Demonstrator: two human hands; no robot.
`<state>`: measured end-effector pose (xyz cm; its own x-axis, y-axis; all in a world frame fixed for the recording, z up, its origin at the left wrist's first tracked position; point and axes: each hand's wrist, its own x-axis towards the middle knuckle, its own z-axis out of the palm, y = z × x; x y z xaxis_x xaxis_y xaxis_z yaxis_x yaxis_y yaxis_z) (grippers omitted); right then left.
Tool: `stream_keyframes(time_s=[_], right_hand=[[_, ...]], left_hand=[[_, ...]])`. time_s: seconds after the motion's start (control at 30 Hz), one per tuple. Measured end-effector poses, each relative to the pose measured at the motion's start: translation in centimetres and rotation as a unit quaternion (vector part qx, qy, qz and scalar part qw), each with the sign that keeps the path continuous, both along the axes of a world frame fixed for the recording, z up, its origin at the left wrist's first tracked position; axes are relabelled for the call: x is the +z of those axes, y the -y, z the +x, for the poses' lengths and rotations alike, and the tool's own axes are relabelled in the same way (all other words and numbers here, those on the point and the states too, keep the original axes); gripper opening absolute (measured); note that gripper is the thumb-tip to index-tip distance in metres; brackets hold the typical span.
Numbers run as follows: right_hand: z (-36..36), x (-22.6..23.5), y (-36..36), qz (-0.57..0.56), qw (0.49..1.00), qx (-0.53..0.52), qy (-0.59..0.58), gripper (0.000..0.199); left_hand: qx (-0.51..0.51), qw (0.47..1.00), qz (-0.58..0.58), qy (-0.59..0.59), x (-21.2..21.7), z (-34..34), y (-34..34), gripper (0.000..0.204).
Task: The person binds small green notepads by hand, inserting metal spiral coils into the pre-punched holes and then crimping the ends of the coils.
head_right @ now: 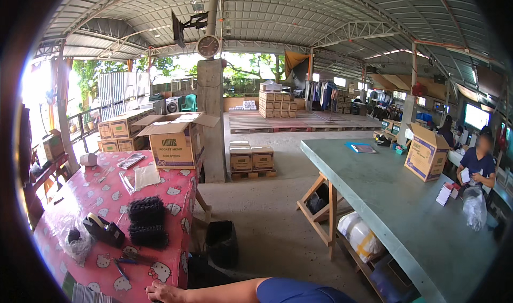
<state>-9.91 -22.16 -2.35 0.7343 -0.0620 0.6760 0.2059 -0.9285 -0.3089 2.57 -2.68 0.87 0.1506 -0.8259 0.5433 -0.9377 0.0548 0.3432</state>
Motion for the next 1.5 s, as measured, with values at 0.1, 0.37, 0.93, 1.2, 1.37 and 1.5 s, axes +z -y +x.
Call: stream_keyframes(time_s=[0.1, 0.37, 0.93, 1.2, 1.37, 1.5], right_hand=[[-0.5, 1.7, -1.1, 0.304, 0.940, 0.138, -0.073, 0.044], [-0.3, 0.0, -1.6, 0.523, 0.786, 0.286, -0.163, 0.030], [0.7, 3.0, -3.2, 0.532, 0.765, 0.325, -0.161, 0.023], [0.7, 2.8, -2.7, 0.441, 0.860, 0.178, -0.186, 0.033], [0.4, 3.7, -2.8, 0.546, 0.797, 0.226, -0.125, 0.028], [2.0, 0.2, -2.6, 0.637, 0.708, 0.248, -0.175, 0.028]], left_hand=[[0.012, 1.000, -0.016, 0.018, 0.6, 0.0, -0.1, 0.013], [-0.006, 0.999, -0.033, -0.015, 0.1, 0.3, 0.1, 0.015], [0.051, 0.868, -0.050, -0.490, -1.0, 1.1, 0.2, 0.057], [0.058, 0.996, -0.062, 0.028, -0.6, 1.1, -0.3, 0.061], [0.083, 0.982, -0.113, -0.128, -1.6, 4.2, -1.0, 0.071], [0.069, 0.982, -0.092, -0.149, -2.7, 3.9, -0.6, 0.071]])
